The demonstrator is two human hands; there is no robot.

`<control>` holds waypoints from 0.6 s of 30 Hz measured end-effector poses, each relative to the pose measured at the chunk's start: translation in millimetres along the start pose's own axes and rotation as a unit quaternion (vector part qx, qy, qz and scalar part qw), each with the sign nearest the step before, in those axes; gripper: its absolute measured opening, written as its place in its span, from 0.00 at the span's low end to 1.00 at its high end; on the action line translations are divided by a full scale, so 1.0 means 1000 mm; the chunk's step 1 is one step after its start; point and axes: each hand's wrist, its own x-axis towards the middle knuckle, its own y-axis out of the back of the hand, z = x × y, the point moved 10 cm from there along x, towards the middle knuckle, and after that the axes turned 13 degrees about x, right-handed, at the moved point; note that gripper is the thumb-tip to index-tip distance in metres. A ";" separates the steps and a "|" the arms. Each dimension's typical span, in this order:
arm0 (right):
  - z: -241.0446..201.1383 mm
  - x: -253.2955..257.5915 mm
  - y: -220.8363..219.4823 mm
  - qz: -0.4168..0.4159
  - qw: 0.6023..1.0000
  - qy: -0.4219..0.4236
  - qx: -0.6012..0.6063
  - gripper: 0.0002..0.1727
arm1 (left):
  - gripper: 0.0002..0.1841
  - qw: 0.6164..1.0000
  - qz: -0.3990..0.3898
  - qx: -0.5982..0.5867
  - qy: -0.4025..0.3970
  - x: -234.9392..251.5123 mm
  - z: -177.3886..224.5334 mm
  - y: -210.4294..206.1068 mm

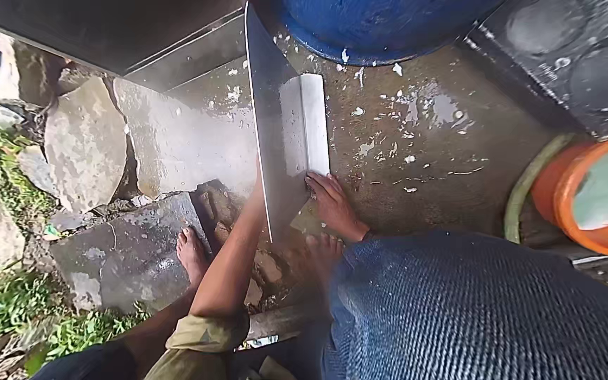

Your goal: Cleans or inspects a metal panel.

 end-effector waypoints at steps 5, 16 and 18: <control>0.004 0.008 -0.020 0.162 0.932 -0.188 0.265 0.26 | 0.17 0.986 0.001 0.149 -0.071 -0.012 -0.008 0.005; -0.061 0.057 0.030 0.256 0.808 -0.113 0.518 0.27 | 0.08 0.960 0.036 0.251 -0.120 0.013 0.068 -0.039; -0.119 0.111 0.074 0.239 0.862 0.045 0.444 0.24 | 0.10 0.960 0.046 0.165 -0.221 0.007 0.073 -0.036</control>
